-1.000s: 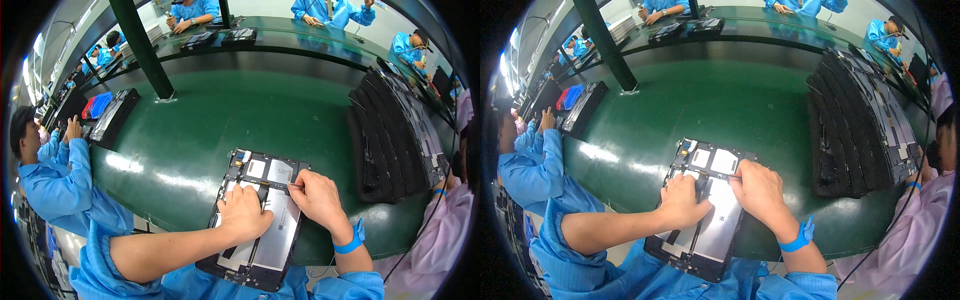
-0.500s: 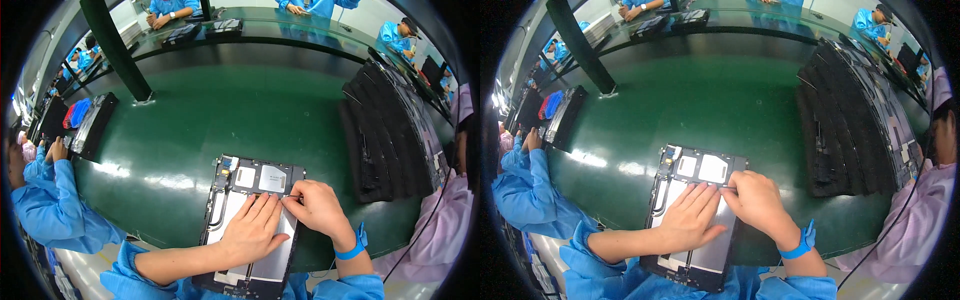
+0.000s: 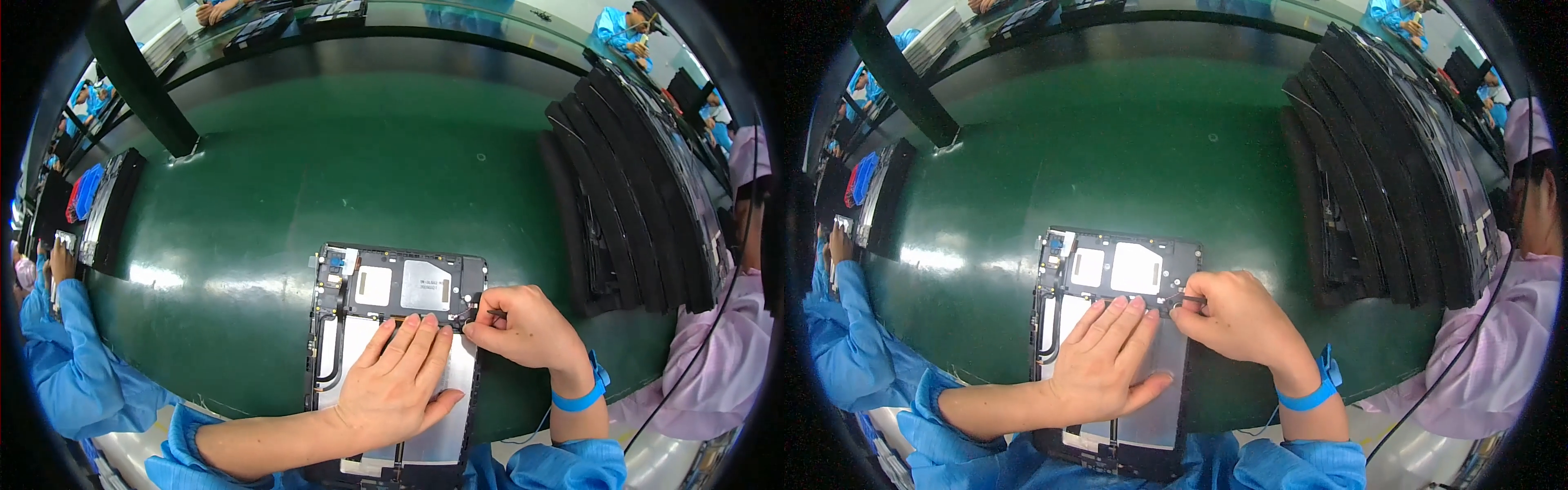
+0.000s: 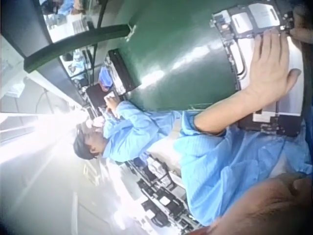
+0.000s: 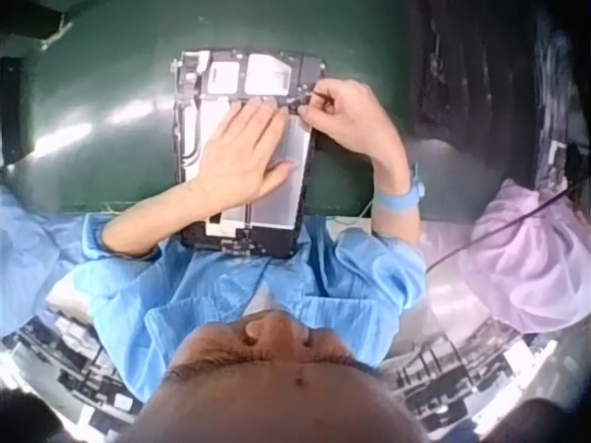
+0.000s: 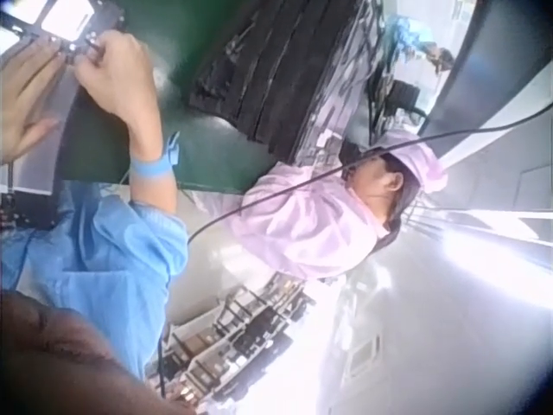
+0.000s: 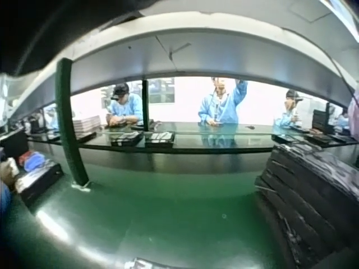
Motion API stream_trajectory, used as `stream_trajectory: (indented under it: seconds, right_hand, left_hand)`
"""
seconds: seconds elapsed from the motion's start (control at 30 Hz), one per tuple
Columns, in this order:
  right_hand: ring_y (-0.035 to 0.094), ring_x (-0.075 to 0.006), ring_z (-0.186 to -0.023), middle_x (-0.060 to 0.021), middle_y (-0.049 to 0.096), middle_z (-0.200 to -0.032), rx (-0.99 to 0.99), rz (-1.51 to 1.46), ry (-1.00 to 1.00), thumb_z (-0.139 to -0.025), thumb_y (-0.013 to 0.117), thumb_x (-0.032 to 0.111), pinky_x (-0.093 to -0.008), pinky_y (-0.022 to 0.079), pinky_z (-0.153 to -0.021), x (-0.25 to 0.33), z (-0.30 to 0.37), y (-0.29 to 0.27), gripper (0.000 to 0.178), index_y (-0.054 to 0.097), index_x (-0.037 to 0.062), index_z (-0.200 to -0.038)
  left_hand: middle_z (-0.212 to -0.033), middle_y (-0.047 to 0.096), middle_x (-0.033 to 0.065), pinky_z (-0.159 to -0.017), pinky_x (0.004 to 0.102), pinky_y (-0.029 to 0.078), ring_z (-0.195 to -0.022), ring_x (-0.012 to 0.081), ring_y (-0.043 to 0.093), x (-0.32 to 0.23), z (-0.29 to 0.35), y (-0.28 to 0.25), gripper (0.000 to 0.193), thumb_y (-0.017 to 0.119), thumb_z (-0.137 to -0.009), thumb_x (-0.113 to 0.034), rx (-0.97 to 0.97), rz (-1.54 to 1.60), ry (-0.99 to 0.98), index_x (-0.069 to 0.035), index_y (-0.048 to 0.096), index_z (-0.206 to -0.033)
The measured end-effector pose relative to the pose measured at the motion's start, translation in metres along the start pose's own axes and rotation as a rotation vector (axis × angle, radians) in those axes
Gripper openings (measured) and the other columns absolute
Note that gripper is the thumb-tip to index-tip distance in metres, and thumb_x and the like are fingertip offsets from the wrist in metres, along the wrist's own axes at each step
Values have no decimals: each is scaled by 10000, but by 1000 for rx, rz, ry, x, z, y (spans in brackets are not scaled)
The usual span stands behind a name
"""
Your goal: The person assembles internal components, ribbon cables, and internal batteries into tablet device shells by hand on a production line.
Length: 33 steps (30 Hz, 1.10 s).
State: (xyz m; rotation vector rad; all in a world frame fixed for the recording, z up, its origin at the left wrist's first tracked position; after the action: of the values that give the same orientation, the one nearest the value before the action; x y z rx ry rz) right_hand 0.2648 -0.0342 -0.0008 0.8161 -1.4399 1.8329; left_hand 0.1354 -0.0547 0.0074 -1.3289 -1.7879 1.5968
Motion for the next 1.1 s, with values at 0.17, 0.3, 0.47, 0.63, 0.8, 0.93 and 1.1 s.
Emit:
stream_trajectory:
  seconds: [0.17, 0.3, 0.47, 0.63, 0.8, 0.93, 1.1]
  right_hand:
    - [518, -240, -465, -145, 506, -510, -21, 21, -11, -611, 562, 145, -309, 371, -419, -1, 2, 2, 188, 483, -18, -562]
    - [514, -275, -475, -160, 495, -510, -35, 30, -40, -602, 540, 143, -330, 379, -435, 2, 3, 3, 183, 477, -22, -554]
    - [512, -283, -477, -166, 494, -512, -40, 20, -27, -590, 534, 139, -335, 380, -438, -1, 5, 4, 178, 473, -23, -547]
    - [373, -92, -387, -71, 425, -418, -109, 34, -39, -565, 557, 61, -248, 296, -366, 2, 1, 1, 161, 430, -6, -493]
    - [516, -302, -515, -172, 488, -523, -25, 172, 47, -566, 546, 146, -343, 385, -459, 8, -2, 0, 185, 457, -10, -522]
    - [529, -263, -636, -133, 514, -628, -201, 203, -133, -591, 622, 176, -324, 408, -547, 9, 5, -22, 216, 484, 11, -614]
    - [506, -180, -629, -78, 511, -646, -218, 292, -307, -618, 628, 107, -269, 389, -524, 23, -2, -27, 158, 530, 24, -709]
  left_hand:
    - [-1045, 464, 162, -895, 371, 266, -1002, 272, 420, -1, 0, 1, 508, 513, -695, -368, 35, -4, -9, -4, 465, -1045]
    - [-1050, 459, 166, -898, 373, 264, -1007, 275, 417, -2, 1, 0, 502, 510, -696, -369, 31, -10, -3, -11, 465, -1046]
    - [-1056, 456, 168, -898, 374, 264, -1011, 276, 415, -3, 1, 2, 493, 512, -693, -363, 39, -6, -7, -19, 470, -1044]
    - [-1008, 464, 184, -853, 406, 309, -947, 307, 441, -2, -3, 2, 510, 552, -647, -359, -5, -14, 14, -2, 492, -1007]
    - [-1000, 464, 180, -846, 410, 303, -935, 306, 436, -4, -5, -1, 494, 536, -653, -363, 5, -48, 30, -1, 490, -987]
    - [-1000, 464, 173, -846, 433, 278, -940, 307, 427, -4, -3, 1, 500, 516, -661, -375, 20, -89, 49, -5, 477, -995]
    - [-939, 485, 142, -823, 430, 281, -909, 297, 440, 2, 0, -13, 424, 551, -655, -335, -93, -39, 52, -36, 496, -951]
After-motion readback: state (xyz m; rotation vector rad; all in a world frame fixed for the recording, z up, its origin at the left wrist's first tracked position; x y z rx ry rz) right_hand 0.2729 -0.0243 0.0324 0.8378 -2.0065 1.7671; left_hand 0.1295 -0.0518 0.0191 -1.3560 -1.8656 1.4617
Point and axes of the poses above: each hand's wrist, its own z-axis away from the middle knuckle, its own y-axis out of the palm, x = y × z, the point moved 6 cm from there along -z, towards the middle knuckle
